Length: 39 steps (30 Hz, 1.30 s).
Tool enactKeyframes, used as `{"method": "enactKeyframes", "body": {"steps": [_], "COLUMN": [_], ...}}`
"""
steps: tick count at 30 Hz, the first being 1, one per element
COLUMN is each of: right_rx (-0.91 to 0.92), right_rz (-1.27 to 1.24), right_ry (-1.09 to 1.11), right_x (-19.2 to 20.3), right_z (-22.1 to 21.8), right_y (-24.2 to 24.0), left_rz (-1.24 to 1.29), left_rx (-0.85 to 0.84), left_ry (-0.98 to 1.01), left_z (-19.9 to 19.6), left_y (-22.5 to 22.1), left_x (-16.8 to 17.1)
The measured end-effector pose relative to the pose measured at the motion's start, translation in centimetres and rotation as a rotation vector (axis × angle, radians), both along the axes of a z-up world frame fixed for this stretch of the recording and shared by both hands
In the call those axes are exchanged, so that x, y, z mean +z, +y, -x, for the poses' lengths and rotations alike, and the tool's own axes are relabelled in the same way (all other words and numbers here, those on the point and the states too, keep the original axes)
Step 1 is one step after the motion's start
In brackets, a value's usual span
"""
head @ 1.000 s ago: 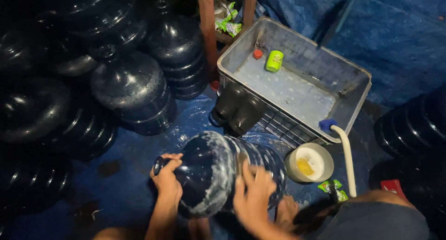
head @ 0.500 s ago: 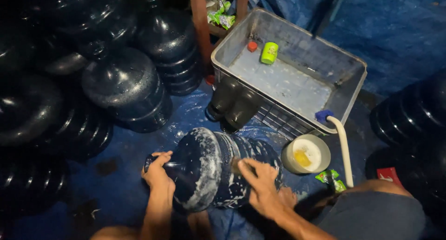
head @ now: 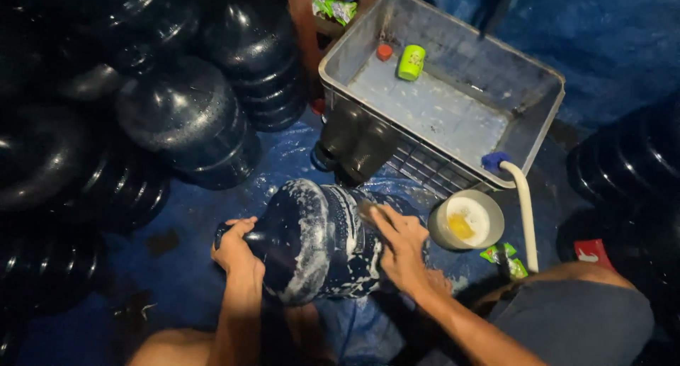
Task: Scrubbing the exterior of large plastic water gallons with a sponge and soapy water to clean them before refilling.
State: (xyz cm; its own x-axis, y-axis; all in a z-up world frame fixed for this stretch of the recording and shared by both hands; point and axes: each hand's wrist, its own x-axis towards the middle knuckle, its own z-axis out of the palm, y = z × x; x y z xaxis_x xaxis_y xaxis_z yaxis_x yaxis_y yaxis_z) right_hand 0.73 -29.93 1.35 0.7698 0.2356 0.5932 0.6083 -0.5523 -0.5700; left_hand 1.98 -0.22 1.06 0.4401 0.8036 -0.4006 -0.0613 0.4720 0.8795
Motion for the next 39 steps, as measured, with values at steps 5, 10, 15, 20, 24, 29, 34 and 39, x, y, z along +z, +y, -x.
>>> {"method": "enactKeyframes", "body": {"steps": [5, 10, 15, 20, 24, 29, 34, 39], "right_rx": [0.160, -0.051, -0.144, -0.195, -0.481, -0.266, -0.278, -0.329], "right_rz": [0.079, 0.205, -0.085, 0.060, 0.026, -0.048, 0.031, 0.000], "right_ry": [0.046, 0.178, 0.179, 0.075, 0.231, 0.130, 0.082, 0.194], "right_x": [0.4, 0.5, 3.7, -1.5, -0.1, 1.6, -2.3, -0.5], "right_z": [3.8, 3.0, 5.9, 8.1, 5.3, 7.8, 6.0, 6.0], "right_y": [1.6, 0.7, 7.5, 6.5, 8.0, 8.7, 6.1, 8.9], "left_rz": [0.064, 0.109, 0.241, 0.230, 0.152, 0.208, 0.210, 0.134], "left_rx": [-0.076, 0.094, 0.247, 0.233, 0.201, 0.257, 0.306, 0.369], "left_ry": [0.052, 0.171, 0.315, 0.340, 0.270, 0.285, 0.250, 0.225], "left_z": [0.6, 0.6, 0.1, 0.1, 1.0, 0.3, 0.0, -0.5], "left_y": [-0.2, -0.8, -1.5, 0.2, -0.4, -0.2, -0.8, -0.4], "left_x": [2.3, 4.4, 5.2, 3.2, 3.5, 2.5, 3.6, 0.3]}}
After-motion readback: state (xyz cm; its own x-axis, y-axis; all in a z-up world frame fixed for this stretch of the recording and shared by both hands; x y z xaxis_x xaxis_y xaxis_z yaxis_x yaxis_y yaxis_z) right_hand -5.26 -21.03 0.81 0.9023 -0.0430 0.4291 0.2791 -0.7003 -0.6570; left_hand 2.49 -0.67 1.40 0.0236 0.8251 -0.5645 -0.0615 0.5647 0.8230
